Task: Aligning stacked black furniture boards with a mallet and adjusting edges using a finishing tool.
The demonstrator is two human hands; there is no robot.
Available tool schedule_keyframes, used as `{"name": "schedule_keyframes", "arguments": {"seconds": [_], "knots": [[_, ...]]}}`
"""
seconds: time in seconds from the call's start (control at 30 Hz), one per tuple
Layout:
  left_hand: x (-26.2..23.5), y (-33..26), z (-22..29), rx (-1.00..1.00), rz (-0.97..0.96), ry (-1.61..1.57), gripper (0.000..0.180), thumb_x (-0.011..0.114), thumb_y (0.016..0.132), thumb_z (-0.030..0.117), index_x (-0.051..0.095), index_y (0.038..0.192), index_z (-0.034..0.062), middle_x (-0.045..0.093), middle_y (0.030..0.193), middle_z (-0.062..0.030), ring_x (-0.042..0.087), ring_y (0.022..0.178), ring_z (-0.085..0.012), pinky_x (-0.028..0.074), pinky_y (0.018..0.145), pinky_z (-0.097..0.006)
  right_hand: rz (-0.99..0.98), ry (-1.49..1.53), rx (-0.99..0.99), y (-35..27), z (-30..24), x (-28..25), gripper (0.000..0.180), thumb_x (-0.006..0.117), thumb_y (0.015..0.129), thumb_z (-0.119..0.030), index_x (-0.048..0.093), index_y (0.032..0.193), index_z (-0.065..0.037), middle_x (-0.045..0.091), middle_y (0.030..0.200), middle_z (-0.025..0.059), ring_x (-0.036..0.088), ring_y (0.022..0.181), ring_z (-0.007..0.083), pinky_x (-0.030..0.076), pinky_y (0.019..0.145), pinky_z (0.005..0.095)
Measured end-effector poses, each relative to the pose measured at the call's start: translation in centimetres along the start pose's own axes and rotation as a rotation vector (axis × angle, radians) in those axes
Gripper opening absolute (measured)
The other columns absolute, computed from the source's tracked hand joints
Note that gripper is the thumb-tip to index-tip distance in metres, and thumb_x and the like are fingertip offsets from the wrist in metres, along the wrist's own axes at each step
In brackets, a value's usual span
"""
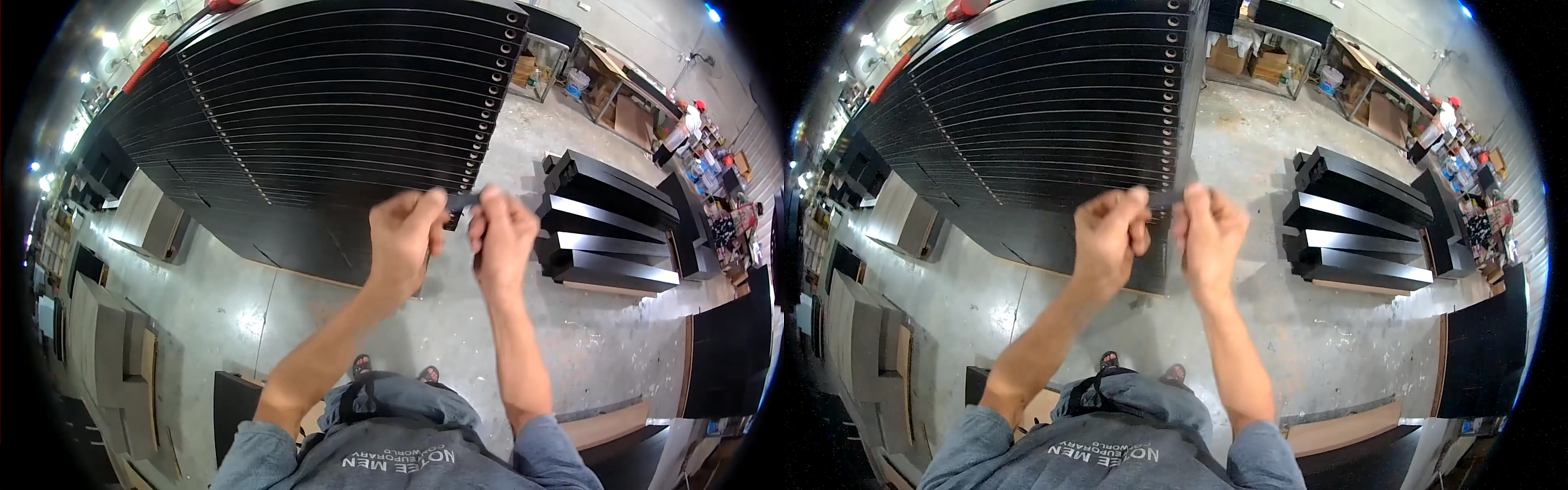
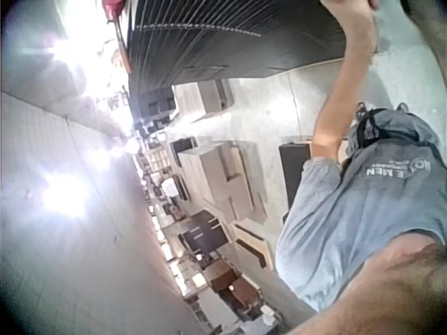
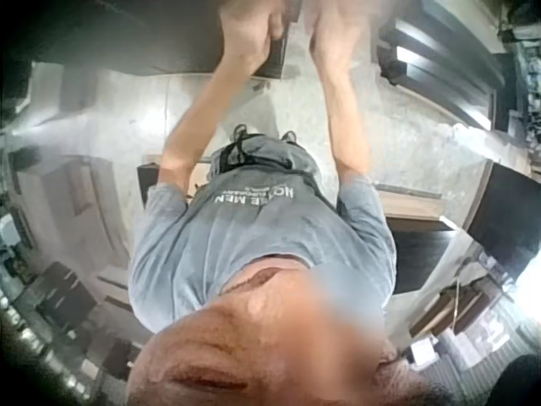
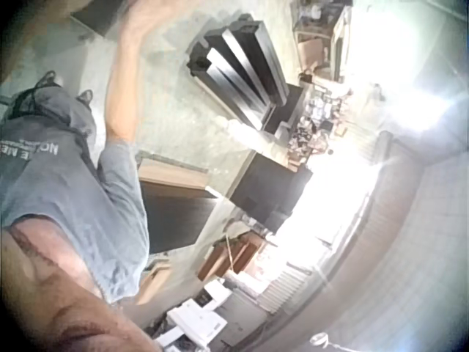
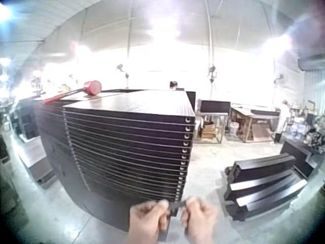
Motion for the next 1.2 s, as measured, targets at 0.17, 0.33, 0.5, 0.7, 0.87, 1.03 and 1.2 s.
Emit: {"name": "schedule_keyframes", "arguments": {"seconds": [0.17,0.33,0.5,0.7,0.87,1.03,1.2], "knots": [[-0.5,-0.4,-0.2,-0.077,0.054,0.014,0.028,0.068,0.09,0.015,0.062,0.068,-0.0017,0.054,0.053,-0.003,0.046,0.042,-0.0091,0.033,0.041,-0.024,0.012,-0.001,0.037,-1.0,-0.2,-0.1,0.035,0.062,0.097,-0.027,0.065,0.074,-0.001,0.055,0.054,0.0006,0.044,0.044,0.0062,0.031,0.041,0.0219],[5.1,2.2,8.1,0.074,-0.011,0.02,0.028,0.067,0.093,0.019,0.06,0.072,0.0009,0.051,0.054,-0.0018,0.046,0.042,-0.0113,0.035,0.042,-0.027,-0.068,-0.037,-0.188,2.9,-9.9,2.9,0.035,0.063,0.095,-0.027,0.066,0.075,0.001,0.057,0.056,0.0017,0.047,0.046,0.0061,0.033,0.042,0.0226],[-2.2,-0.1,-2.0,-0.085,0.108,0.087,0.028,0.069,0.092,0.017,0.062,0.07,0.0008,0.053,0.054,-0.0013,0.045,0.043,-0.0093,0.034,0.042,-0.025,0.024,-0.065,0.039,-0.6,2.2,0.2,0.039,0.061,0.098,-0.03,0.063,0.073,0.0,0.057,0.056,0.0018,0.046,0.045,0.0062,0.034,0.042,0.0231],[-3.8,-0.7,-3.7,-0.178,0.096,0.08,0.03,0.071,0.091,0.019,0.063,0.069,0.0001,0.053,0.053,-0.0016,0.046,0.043,-0.0086,0.035,0.042,-0.024,0.033,-0.046,0.155,-1.9,4.6,-0.6,0.038,0.061,0.098,-0.029,0.063,0.073,0.0,0.055,0.054,0.0012,0.046,0.044,0.0061,0.034,0.041,0.0227],[3.1,1.3,5.5,0.02,-0.042,0.08,0.03,0.07,0.092,0.02,0.063,0.071,-0.0005,0.053,0.054,-0.0028,0.048,0.044,-0.0098,0.037,0.044,-0.023,-0.013,-0.112,-0.127,1.5,-7.4,1.9,0.034,0.063,0.096,-0.026,0.065,0.075,0.001,0.056,0.054,0.0013,0.045,0.045,0.0054,0.034,0.043,0.0217],[-2.7,-0.4,-3.4,-0.141,0.068,0.135,0.03,0.07,0.092,0.019,0.062,0.068,0.0018,0.053,0.054,-0.0019,0.047,0.043,-0.0095,0.036,0.042,-0.023,0.048,-0.069,0.018,-1.2,3.5,-1.0,0.032,0.061,0.098,-0.023,0.063,0.075,-0.001,0.057,0.058,0.001,0.046,0.046,0.0061,0.033,0.041,0.0219],[-6.7,-1.1,-10.7,-0.309,0.137,0.142,0.033,0.072,0.09,0.021,0.062,0.064,0.0023,0.053,0.052,-0.0009,0.046,0.04,-0.0081,0.034,0.039,-0.024,0.138,0.055,0.251,-2.9,12.9,-3.9,0.033,0.061,0.098,-0.024,0.062,0.075,-0.001,0.055,0.057,0.0009,0.045,0.045,0.0065,0.033,0.041,0.0224]]}}
Point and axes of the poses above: each hand's wrist, its own y-axis towards the middle knuckle, its own x-axis out of the palm, z = x × y, the point moved 7 cm from there along y, towards the middle knuckle
